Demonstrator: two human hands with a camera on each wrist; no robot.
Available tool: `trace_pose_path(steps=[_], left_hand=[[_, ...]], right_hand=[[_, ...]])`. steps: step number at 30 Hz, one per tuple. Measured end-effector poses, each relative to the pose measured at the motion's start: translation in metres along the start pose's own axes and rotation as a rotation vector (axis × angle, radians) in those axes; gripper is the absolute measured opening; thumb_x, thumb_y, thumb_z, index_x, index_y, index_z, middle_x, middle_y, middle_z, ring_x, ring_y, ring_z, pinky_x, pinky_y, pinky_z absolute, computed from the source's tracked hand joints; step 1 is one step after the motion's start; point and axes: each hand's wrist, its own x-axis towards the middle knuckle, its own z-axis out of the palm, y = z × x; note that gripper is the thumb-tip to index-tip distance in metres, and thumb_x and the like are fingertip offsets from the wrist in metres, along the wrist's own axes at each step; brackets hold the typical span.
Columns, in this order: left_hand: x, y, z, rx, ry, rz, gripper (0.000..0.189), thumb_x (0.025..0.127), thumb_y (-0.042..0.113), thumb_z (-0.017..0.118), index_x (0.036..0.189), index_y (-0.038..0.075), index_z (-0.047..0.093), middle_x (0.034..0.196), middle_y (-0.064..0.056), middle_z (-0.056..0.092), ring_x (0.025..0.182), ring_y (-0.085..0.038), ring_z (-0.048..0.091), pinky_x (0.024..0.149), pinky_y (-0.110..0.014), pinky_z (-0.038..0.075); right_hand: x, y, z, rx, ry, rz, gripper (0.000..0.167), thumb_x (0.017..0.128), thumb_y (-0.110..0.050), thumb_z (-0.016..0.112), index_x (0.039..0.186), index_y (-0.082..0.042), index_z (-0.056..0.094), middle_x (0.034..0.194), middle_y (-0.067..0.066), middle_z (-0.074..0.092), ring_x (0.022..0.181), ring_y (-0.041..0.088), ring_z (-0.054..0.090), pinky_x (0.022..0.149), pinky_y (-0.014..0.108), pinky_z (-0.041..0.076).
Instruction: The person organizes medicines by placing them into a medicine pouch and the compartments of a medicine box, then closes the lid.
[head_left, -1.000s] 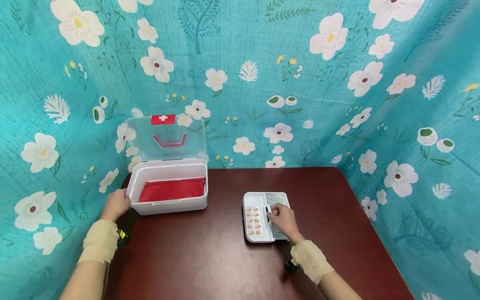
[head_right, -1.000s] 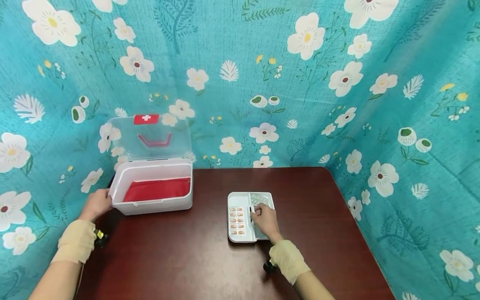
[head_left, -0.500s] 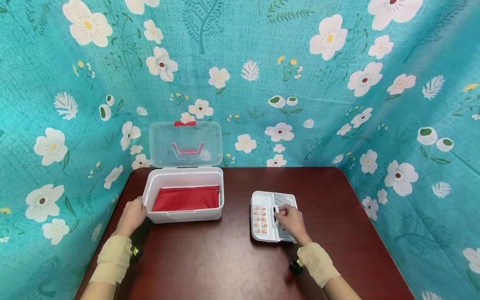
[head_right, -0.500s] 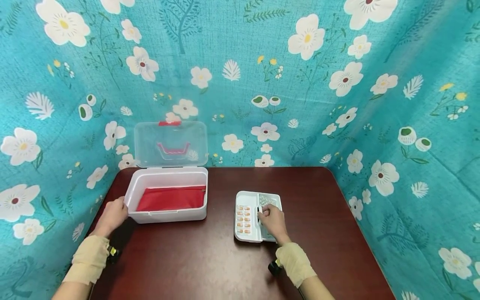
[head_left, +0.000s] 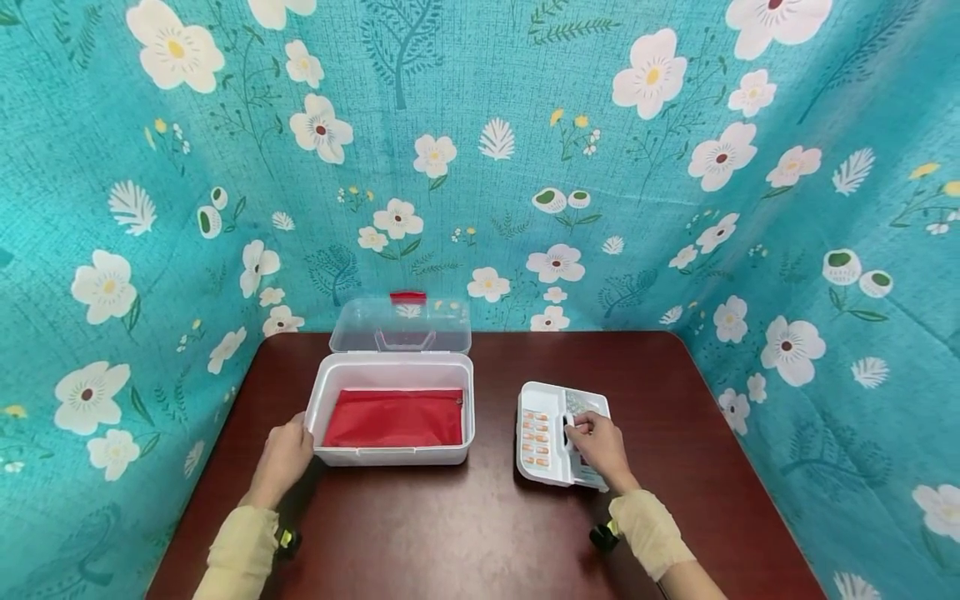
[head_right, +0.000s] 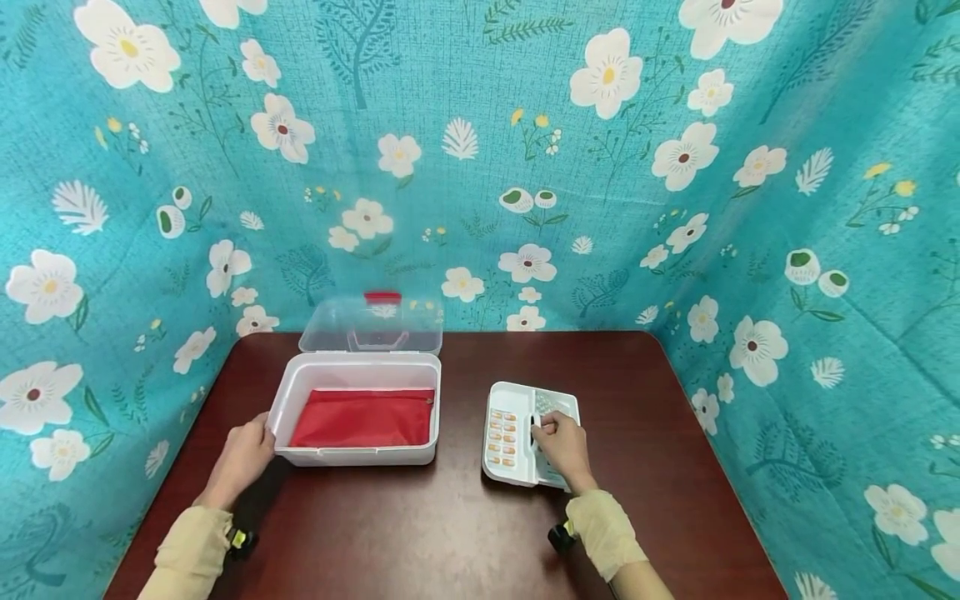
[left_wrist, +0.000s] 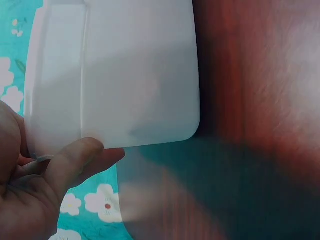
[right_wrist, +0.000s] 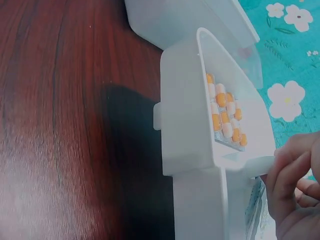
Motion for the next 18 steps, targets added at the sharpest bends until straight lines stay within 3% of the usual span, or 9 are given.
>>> trace_pose_path(steps=[9, 14, 18], left_hand=[[-0.022, 0.017, 0.014, -0.029, 0.038, 0.039, 0.023, 0.091, -0.001, 0.047, 0.107, -0.008, 0.062, 0.080, -0.022, 0.066, 0.072, -0.030, 0.062, 0.064, -0.049, 0.049], [-0.028, 0.030, 0.021, -0.054, 0.046, 0.073, 0.014, 0.090, -0.001, 0.050, 0.096, -0.002, 0.062, 0.067, -0.013, 0.059, 0.066, -0.026, 0.056, 0.060, -0.045, 0.047], [-0.032, 0.041, 0.026, -0.075, 0.025, 0.102, 0.013, 0.091, 0.000, 0.052, 0.098, 0.000, 0.064, 0.063, -0.007, 0.055, 0.065, -0.024, 0.055, 0.060, -0.044, 0.047]], right_hand=[[-0.003, 0.001, -0.026, -0.005, 0.007, 0.039, 0.023, 0.088, -0.019, 0.070, 0.099, 0.001, 0.068, 0.074, 0.004, 0.067, 0.057, 0.007, 0.060, 0.049, 0.027, 0.053], [-0.001, -0.002, -0.043, -0.041, 0.032, 0.033, 0.025, 0.089, -0.021, 0.070, 0.102, 0.001, 0.069, 0.076, 0.005, 0.068, 0.059, 0.008, 0.062, 0.052, 0.026, 0.052], [-0.003, -0.007, -0.056, -0.085, 0.055, 0.015, 0.027, 0.089, -0.022, 0.069, 0.102, 0.001, 0.070, 0.077, 0.007, 0.070, 0.059, 0.009, 0.063, 0.055, 0.024, 0.048]])
